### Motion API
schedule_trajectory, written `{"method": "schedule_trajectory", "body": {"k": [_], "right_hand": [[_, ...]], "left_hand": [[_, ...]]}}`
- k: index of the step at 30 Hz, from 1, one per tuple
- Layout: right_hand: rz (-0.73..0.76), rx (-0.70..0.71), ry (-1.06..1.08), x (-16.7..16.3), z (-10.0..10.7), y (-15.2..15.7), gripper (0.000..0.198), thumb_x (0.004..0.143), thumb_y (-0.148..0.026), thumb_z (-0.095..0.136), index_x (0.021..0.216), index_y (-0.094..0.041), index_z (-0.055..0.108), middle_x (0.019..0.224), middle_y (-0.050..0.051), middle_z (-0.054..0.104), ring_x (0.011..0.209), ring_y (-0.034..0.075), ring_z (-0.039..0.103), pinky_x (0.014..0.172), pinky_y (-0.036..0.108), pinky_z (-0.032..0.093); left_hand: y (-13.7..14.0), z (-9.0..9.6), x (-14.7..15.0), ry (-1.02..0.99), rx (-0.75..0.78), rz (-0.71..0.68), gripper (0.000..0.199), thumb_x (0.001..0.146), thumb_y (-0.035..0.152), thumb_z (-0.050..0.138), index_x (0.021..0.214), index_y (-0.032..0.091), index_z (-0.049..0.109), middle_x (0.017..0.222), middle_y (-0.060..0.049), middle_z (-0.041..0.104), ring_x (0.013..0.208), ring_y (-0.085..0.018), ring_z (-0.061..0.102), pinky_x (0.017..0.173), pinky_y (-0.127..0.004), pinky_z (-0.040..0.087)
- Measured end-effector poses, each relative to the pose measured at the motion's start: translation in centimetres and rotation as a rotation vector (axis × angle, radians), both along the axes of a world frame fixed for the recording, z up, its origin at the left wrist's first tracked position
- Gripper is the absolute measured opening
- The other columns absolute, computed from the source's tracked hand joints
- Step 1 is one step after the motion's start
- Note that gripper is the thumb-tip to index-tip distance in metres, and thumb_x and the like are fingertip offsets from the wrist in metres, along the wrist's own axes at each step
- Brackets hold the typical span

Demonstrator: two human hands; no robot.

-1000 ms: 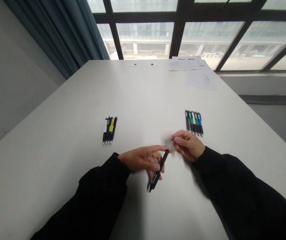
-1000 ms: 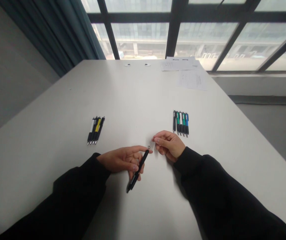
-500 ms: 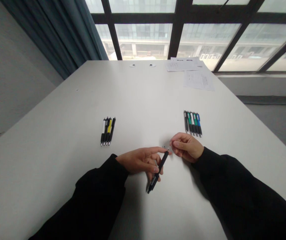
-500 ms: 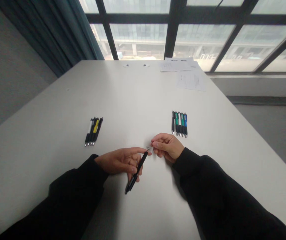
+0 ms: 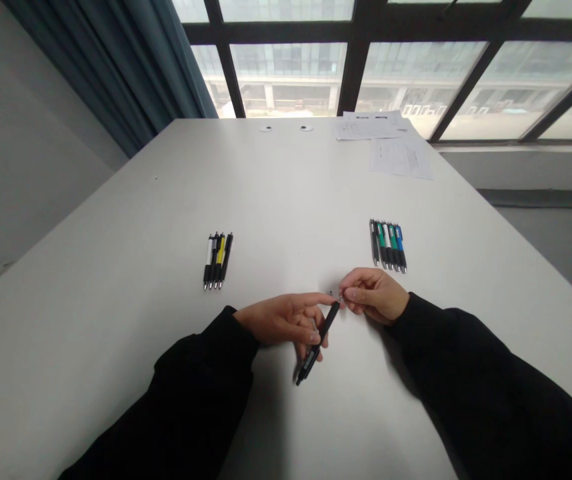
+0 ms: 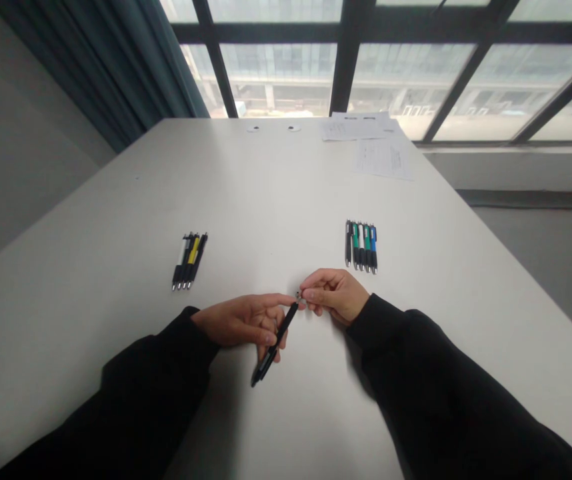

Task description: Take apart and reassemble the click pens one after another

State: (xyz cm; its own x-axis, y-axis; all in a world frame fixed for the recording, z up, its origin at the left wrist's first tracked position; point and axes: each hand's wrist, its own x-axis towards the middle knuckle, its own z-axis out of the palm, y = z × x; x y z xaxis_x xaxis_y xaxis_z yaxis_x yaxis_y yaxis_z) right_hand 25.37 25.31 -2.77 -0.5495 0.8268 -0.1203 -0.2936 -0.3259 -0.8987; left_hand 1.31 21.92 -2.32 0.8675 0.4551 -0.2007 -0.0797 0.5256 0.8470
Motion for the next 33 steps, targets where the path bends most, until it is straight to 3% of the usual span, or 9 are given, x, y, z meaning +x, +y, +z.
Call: {"method": "schedule_trajectory", "body": {"k": [8,11,15,18,21,24,26,29,33], "right_hand": [[0.135,0.144,-0.101,0.1,-0.2,0.0,0.030,0.068,-0.035,0.088,0.085,-0.015,0.073,0.065,0.002,0.069,0.046,0.008,0.054,0.043,0.021,0.042],[0.028,0.254,-0.187,0.2,0.0,-0.2,0.034,0.075,-0.042,0.082,0.094,-0.016,0.071,0.061,-0.002,0.061,0.047,0.009,0.049,0.043,0.022,0.038],[-0.162,0.705,-0.557,0.4,0.4,-0.4,0.027,0.087,-0.040,0.070,0.103,-0.017,0.069,0.080,0.005,0.064,0.061,0.013,0.054,0.054,0.027,0.045],[-0.035,1.009,-0.728,0.2,0.5,-0.4,0.037,0.089,-0.036,0.066,0.122,-0.019,0.064,0.110,0.013,0.067,0.083,0.020,0.062,0.072,0.034,0.053],[0.037,1.129,-0.770,-0.1,0.5,-0.5,0.025,0.095,-0.029,0.057,0.114,-0.019,0.069,0.103,0.013,0.069,0.092,0.023,0.064,0.083,0.039,0.053],[0.020,1.028,-0.709,-0.2,0.4,-0.5,0.018,0.094,-0.026,0.057,0.095,-0.018,0.073,0.091,0.011,0.071,0.080,0.020,0.064,0.075,0.035,0.052],[-0.041,0.787,-0.571,0.0,0.3,-0.3,0.015,0.089,-0.030,0.066,0.096,-0.018,0.073,0.087,0.009,0.072,0.068,0.016,0.061,0.064,0.031,0.050],[-0.095,0.345,-0.248,0.2,0.1,0.1,0.034,0.077,-0.033,0.081,0.106,-0.020,0.070,0.086,0.005,0.074,0.054,0.010,0.054,0.049,0.024,0.042],[-0.046,0.089,-0.024,0.2,0.0,0.4,0.040,0.069,-0.027,0.088,0.105,-0.021,0.072,0.085,0.004,0.076,0.047,0.005,0.050,0.042,0.018,0.036]], "left_hand": [[0.2,0.6,0.1,0.029,0.012,-0.028,0.061,0.083,0.030,0.077,0.136,0.018,0.050,0.095,-0.008,0.066,0.077,-0.021,0.074,0.055,-0.022,0.055],[0.1,0.9,0.2,0.025,0.012,-0.020,0.052,0.083,0.031,0.077,0.128,0.017,0.055,0.094,-0.008,0.066,0.079,-0.020,0.073,0.057,-0.022,0.055],[0.0,1.1,0.2,-0.004,0.001,0.001,0.042,0.082,0.031,0.078,0.116,0.016,0.059,0.093,-0.007,0.067,0.080,-0.019,0.073,0.065,-0.026,0.057],[0.0,1.1,0.2,-0.016,0.000,0.001,0.041,0.082,0.030,0.079,0.114,0.015,0.059,0.093,-0.008,0.068,0.084,-0.020,0.073,0.071,-0.030,0.059],[0.0,1.1,0.2,-0.027,0.001,0.000,0.041,0.081,0.031,0.079,0.113,0.014,0.059,0.093,-0.008,0.068,0.088,-0.022,0.073,0.073,-0.034,0.059],[0.0,1.1,0.2,-0.016,0.004,0.010,0.040,0.081,0.031,0.079,0.111,0.014,0.060,0.093,-0.009,0.068,0.087,-0.022,0.073,0.073,-0.034,0.059],[0.0,1.1,0.2,-0.005,0.016,0.019,0.040,0.081,0.032,0.079,0.111,0.014,0.061,0.093,-0.009,0.069,0.086,-0.022,0.073,0.073,-0.032,0.059],[0.1,1.1,0.1,0.016,0.023,0.017,0.040,0.082,0.032,0.079,0.112,0.014,0.062,0.093,-0.009,0.069,0.081,-0.020,0.073,0.072,-0.031,0.058],[0.1,1.2,0.2,0.040,0.006,0.012,0.041,0.081,0.033,0.079,0.113,0.014,0.062,0.091,-0.008,0.068,0.075,-0.018,0.073,0.065,-0.027,0.057]]}}
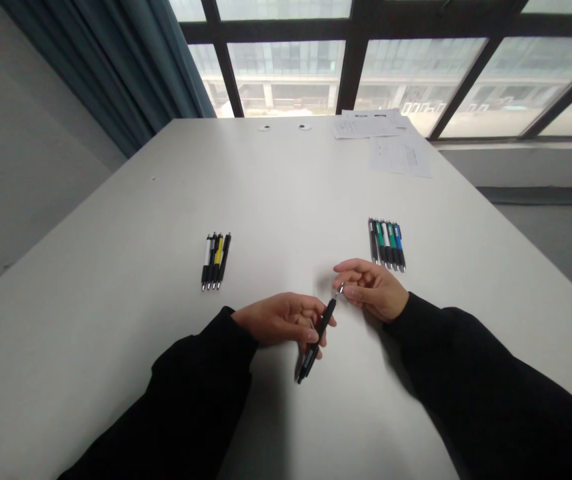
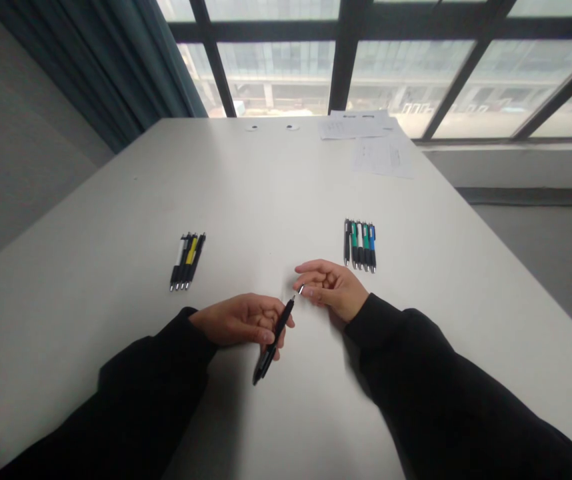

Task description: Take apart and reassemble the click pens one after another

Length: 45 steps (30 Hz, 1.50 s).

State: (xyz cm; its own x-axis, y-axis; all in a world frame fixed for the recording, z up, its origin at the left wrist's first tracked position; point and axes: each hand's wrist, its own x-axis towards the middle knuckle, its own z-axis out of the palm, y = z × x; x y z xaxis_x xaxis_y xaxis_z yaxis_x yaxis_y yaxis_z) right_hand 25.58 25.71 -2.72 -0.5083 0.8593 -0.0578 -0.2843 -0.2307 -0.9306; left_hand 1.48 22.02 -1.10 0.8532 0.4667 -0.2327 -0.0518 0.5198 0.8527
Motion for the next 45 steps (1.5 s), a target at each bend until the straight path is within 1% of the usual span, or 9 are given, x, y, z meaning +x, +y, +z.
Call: {"method": "schedule_trajectory", "body": {"k": [3,7,13,19,23,30,34,40,45], "right_hand": [[0.000,-0.054,0.038,-0.1,0.2,0.0,0.038,0.066,-0.024,0.089,0.100,-0.021,0.074,0.084,0.003,0.077,0.046,0.004,0.050,0.042,0.017,0.037],[0.000,-0.071,0.042,0.0,0.3,0.0,0.035,0.064,-0.024,0.090,0.095,-0.020,0.075,0.083,0.003,0.078,0.045,0.005,0.051,0.041,0.017,0.037],[0.015,-0.033,0.004,0.0,-0.3,0.1,0.034,0.065,-0.024,0.090,0.095,-0.019,0.075,0.085,0.006,0.079,0.046,0.006,0.055,0.041,0.017,0.039],[0.063,-0.005,-0.032,0.1,-0.4,0.0,0.031,0.066,-0.022,0.090,0.093,-0.019,0.076,0.085,0.006,0.080,0.049,0.008,0.061,0.043,0.017,0.044],[0.066,-0.001,-0.052,0.0,-0.3,-0.2,0.029,0.065,-0.023,0.090,0.091,-0.019,0.077,0.086,0.007,0.080,0.050,0.009,0.063,0.044,0.019,0.046],[0.068,0.067,-0.120,0.0,0.1,-0.3,0.024,0.067,-0.029,0.089,0.085,-0.017,0.079,0.082,0.008,0.079,0.049,0.009,0.058,0.043,0.021,0.047],[0.092,0.079,-0.135,0.1,0.3,-0.1,0.024,0.067,-0.031,0.088,0.082,-0.016,0.079,0.079,0.009,0.078,0.048,0.009,0.057,0.043,0.021,0.045],[0.125,0.121,-0.207,0.0,0.4,-0.3,0.031,0.068,-0.040,0.087,0.078,-0.015,0.073,0.056,0.000,0.064,0.046,0.009,0.053,0.045,0.022,0.042],[0.146,0.272,-0.349,0.0,0.7,-0.8,0.039,0.076,-0.046,0.080,0.060,-0.014,0.064,0.050,-0.003,0.053,0.046,0.007,0.042,0.046,0.022,0.033]], "left_hand": [[0.0,0.1,0.0,0.005,-0.003,0.006,0.042,0.081,0.034,0.079,0.113,0.014,0.062,0.091,-0.008,0.068,0.074,-0.018,0.073,0.063,-0.025,0.056],[-0.1,0.1,0.0,0.016,-0.008,0.005,0.043,0.080,0.034,0.080,0.114,0.013,0.061,0.090,-0.008,0.068,0.074,-0.019,0.073,0.060,-0.024,0.056],[0.0,-0.1,-0.1,0.032,-0.014,-0.003,0.046,0.080,0.035,0.080,0.116,0.014,0.061,0.088,-0.007,0.067,0.072,-0.018,0.073,0.056,-0.021,0.054],[0.1,-0.1,-0.1,0.030,-0.009,-0.010,0.043,0.082,0.033,0.078,0.116,0.014,0.061,0.089,-0.007,0.067,0.074,-0.019,0.074,0.058,-0.022,0.055],[0.1,-0.1,-0.1,0.038,0.002,0.004,0.039,0.082,0.034,0.078,0.111,0.013,0.062,0.089,-0.008,0.069,0.072,-0.018,0.073,0.059,-0.024,0.055],[0.0,-0.1,0.0,0.048,-0.010,0.008,0.036,0.080,0.033,0.080,0.104,0.012,0.063,0.086,-0.007,0.070,0.067,-0.016,0.071,0.060,-0.024,0.055],[0.0,-0.1,-0.1,0.033,-0.013,0.002,0.037,0.081,0.035,0.079,0.105,0.012,0.064,0.087,-0.007,0.069,0.068,-0.015,0.071,0.063,-0.026,0.057],[0.1,-0.1,-0.2,0.041,-0.019,-0.027,0.038,0.081,0.037,0.078,0.106,0.012,0.064,0.084,-0.005,0.068,0.065,-0.015,0.069,0.061,-0.025,0.055],[0.3,0.2,-0.1,0.088,0.028,-0.034,0.036,0.080,0.037,0.079,0.102,0.012,0.065,0.074,-0.002,0.066,0.056,-0.010,0.061,0.056,-0.021,0.050]]}}
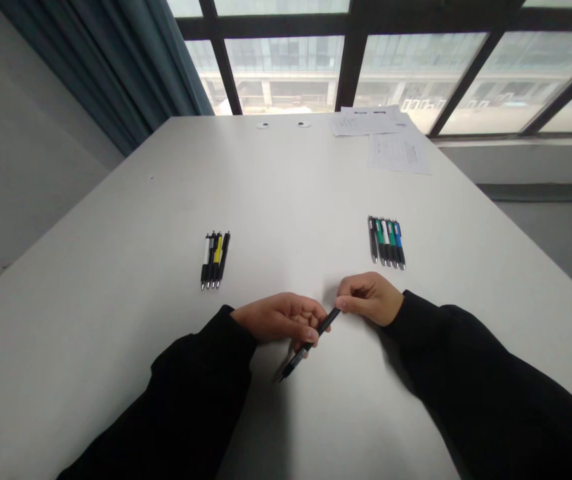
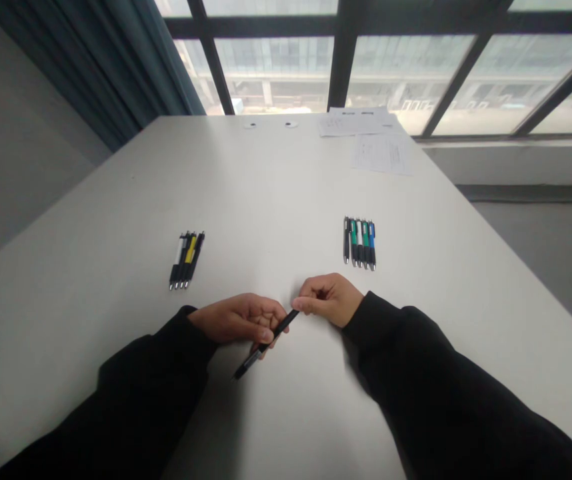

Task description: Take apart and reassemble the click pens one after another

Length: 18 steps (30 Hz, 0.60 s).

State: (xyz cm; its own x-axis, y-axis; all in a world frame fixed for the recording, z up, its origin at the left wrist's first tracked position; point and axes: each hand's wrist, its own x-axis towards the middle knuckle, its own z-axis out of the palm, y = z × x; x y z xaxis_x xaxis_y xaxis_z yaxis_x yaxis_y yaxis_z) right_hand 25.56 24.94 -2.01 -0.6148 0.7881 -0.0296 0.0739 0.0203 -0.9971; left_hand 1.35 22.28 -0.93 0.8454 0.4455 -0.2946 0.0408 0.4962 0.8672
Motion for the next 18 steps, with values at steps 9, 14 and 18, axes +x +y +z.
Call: {"method": "schedule_trajectory", "body": {"k": [9,14,18], "right_hand": [[-0.023,-0.088,0.032,0.12,0.08,-0.22,0.037,0.069,-0.046,0.085,0.075,-0.014,0.068,0.054,-0.002,0.061,0.045,0.008,0.048,0.045,0.021,0.037],[-0.026,-0.023,-0.054,-0.08,0.52,-0.32,0.046,0.078,-0.058,0.073,0.066,-0.014,0.065,0.045,-0.003,0.052,0.038,0.007,0.041,0.040,0.020,0.032],[0.012,-0.083,0.029,-0.16,0.70,-0.33,0.041,0.073,-0.053,0.080,0.078,-0.016,0.064,0.054,-0.003,0.058,0.042,0.008,0.047,0.043,0.021,0.036]], "left_hand": [[0.19,0.31,-0.01,0.021,0.028,0.020,0.039,0.080,0.041,0.077,0.101,0.011,0.062,0.072,-0.001,0.063,0.056,-0.009,0.057,0.056,-0.020,0.046],[0.13,0.22,0.02,0.023,0.029,0.017,0.038,0.079,0.040,0.078,0.099,0.012,0.062,0.072,0.001,0.061,0.056,-0.008,0.054,0.055,-0.020,0.045],[0.18,0.17,0.01,0.030,0.059,0.020,0.038,0.081,0.042,0.076,0.099,0.012,0.060,0.073,-0.001,0.062,0.055,-0.008,0.052,0.054,-0.020,0.043]]}}
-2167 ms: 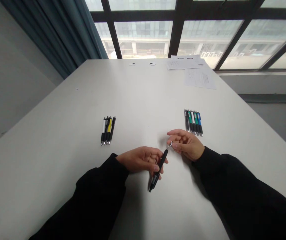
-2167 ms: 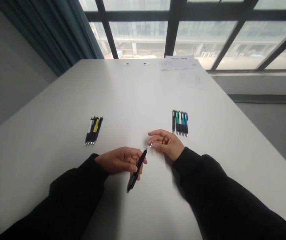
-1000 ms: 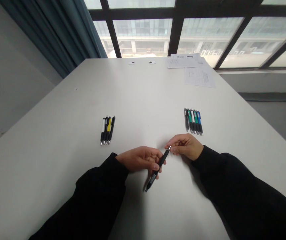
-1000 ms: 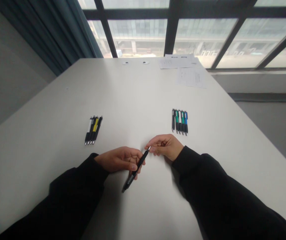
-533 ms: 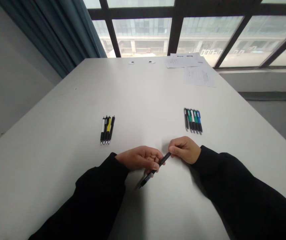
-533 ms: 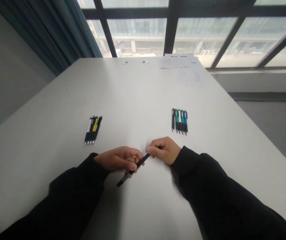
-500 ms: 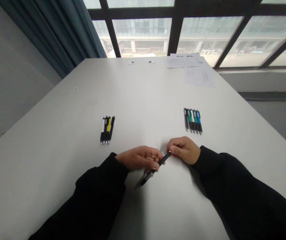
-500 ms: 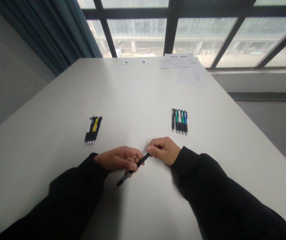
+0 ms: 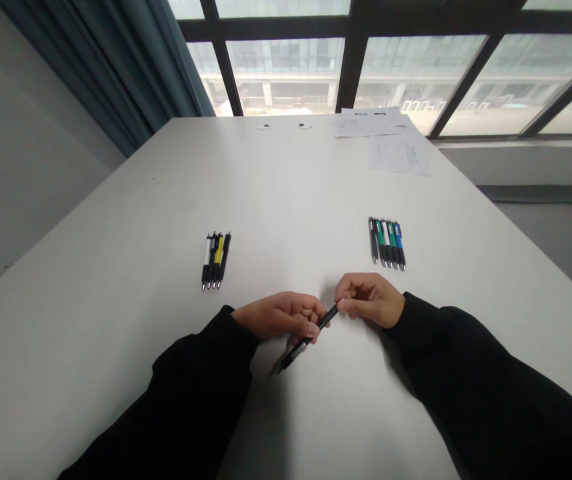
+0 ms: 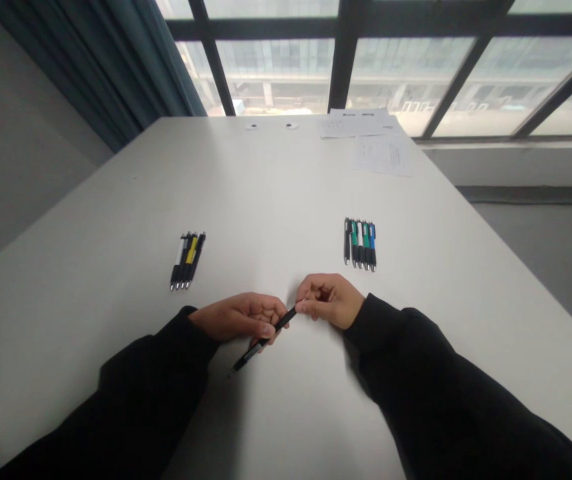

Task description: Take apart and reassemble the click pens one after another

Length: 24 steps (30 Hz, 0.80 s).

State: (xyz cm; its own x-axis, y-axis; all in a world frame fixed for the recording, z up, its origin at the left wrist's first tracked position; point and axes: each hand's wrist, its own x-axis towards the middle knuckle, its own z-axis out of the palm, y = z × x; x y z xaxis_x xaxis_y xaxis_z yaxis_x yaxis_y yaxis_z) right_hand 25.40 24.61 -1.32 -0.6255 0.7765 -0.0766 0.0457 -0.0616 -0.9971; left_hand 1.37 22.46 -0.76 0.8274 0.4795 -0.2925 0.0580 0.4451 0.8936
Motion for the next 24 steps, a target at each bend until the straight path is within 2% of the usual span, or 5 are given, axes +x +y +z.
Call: {"method": "schedule_trajectory", "body": {"k": [5,9,15,19,24], "right_hand": [[0.026,0.118,-0.127,0.28,-0.46,-0.03,0.057,0.090,-0.063,0.056,0.059,-0.016,0.057,0.047,-0.001,0.052,0.041,0.007,0.039,0.042,0.023,0.028],[0.029,0.076,0.001,0.31,-0.35,-0.07,0.044,0.082,-0.059,0.069,0.077,-0.017,0.059,0.056,-0.004,0.053,0.045,0.007,0.036,0.044,0.022,0.025],[0.081,0.180,-0.077,0.31,-0.13,-0.06,0.062,0.094,-0.065,0.047,0.055,-0.017,0.051,0.046,-0.002,0.047,0.042,0.008,0.036,0.046,0.025,0.027],[0.053,0.117,0.024,0.25,-0.04,-0.12,0.048,0.084,-0.063,0.065,0.076,-0.017,0.058,0.056,-0.004,0.051,0.046,0.008,0.036,0.045,0.023,0.025],[0.072,0.177,-0.080,0.33,-0.27,-0.10,0.061,0.093,-0.064,0.050,0.053,-0.019,0.049,0.045,-0.004,0.042,0.042,0.008,0.033,0.043,0.025,0.024]], "left_hand": [[0.09,0.15,-0.05,0.014,0.046,0.006,0.041,0.081,0.044,0.075,0.102,0.013,0.058,0.076,-0.003,0.066,0.055,-0.008,0.050,0.050,-0.020,0.035],[0.06,0.38,-0.05,0.020,0.050,0.015,0.041,0.082,0.045,0.074,0.101,0.012,0.058,0.074,-0.003,0.066,0.053,-0.008,0.049,0.050,-0.021,0.034],[-0.01,0.51,0.10,-0.021,0.040,0.057,0.042,0.080,0.044,0.076,0.101,0.011,0.059,0.069,-0.001,0.063,0.060,-0.010,0.053,0.055,-0.021,0.036],[0.11,0.56,0.09,-0.023,0.044,0.078,0.039,0.082,0.042,0.075,0.100,0.011,0.060,0.066,0.000,0.061,0.056,-0.008,0.050,0.054,-0.021,0.034],[0.14,0.50,0.07,-0.038,0.035,0.097,0.036,0.082,0.040,0.075,0.097,0.011,0.059,0.061,0.002,0.060,0.050,-0.007,0.047,0.049,-0.019,0.034]]}}
